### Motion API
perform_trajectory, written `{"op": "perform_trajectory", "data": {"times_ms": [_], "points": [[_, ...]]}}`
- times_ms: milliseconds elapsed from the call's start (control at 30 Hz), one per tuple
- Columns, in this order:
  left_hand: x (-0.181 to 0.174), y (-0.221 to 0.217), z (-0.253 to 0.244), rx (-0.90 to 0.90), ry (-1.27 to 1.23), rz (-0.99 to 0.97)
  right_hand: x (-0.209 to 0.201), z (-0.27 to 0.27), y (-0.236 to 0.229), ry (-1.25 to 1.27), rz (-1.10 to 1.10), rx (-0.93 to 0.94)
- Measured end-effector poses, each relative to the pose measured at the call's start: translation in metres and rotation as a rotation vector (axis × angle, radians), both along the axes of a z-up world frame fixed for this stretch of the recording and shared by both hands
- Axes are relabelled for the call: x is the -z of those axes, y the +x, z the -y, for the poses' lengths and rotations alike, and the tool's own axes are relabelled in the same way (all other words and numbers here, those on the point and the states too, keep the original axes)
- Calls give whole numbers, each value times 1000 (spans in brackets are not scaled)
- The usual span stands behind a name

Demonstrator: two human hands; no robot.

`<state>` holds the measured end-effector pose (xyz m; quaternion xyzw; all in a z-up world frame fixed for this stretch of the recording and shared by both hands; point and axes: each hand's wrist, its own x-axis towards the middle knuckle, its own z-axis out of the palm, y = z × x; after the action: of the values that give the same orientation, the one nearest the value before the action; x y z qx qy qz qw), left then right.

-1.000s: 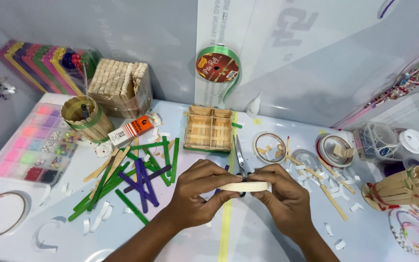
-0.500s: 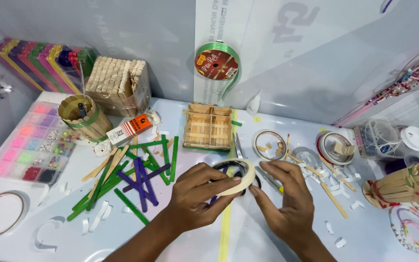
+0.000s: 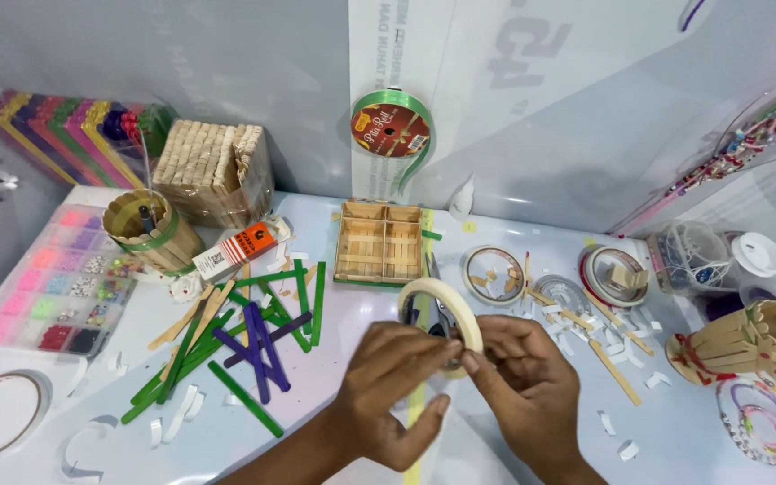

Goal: Attaching adhesive tape to small decorative sticks as part of a handicraft project.

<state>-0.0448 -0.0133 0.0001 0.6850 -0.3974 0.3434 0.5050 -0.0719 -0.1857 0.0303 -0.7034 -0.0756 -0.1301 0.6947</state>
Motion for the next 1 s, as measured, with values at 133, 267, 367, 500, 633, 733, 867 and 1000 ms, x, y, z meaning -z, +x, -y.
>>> {"op": "perform_trajectory", "data": {"times_ms": [133, 267, 367, 500, 633, 733, 867, 1000], "points": [[0, 10, -13, -116, -80, -70, 8, 14, 1, -431, 207, 126], [-14, 16, -20, -71, 65, -94, 8, 12, 4, -441, 514, -141], [-11, 15, -18, 56, 5, -124, 11, 17, 6, -617, 679, -93], [-7, 12, -19, 131, -16, -206, -7, 18, 2, -846, 875, -41], [-7, 12, -18, 144, -32, -219, -1, 19, 6, -847, 943, -6], [-7, 13, -19, 133, 0, -205, 6, 19, 9, -841, 866, -20], [-11, 13, -18, 152, 3, -233, 11, 17, 9, -756, 804, 8], [-12, 13, -19, 216, -26, -325, 6, 15, 10, -811, 886, 11]]}}
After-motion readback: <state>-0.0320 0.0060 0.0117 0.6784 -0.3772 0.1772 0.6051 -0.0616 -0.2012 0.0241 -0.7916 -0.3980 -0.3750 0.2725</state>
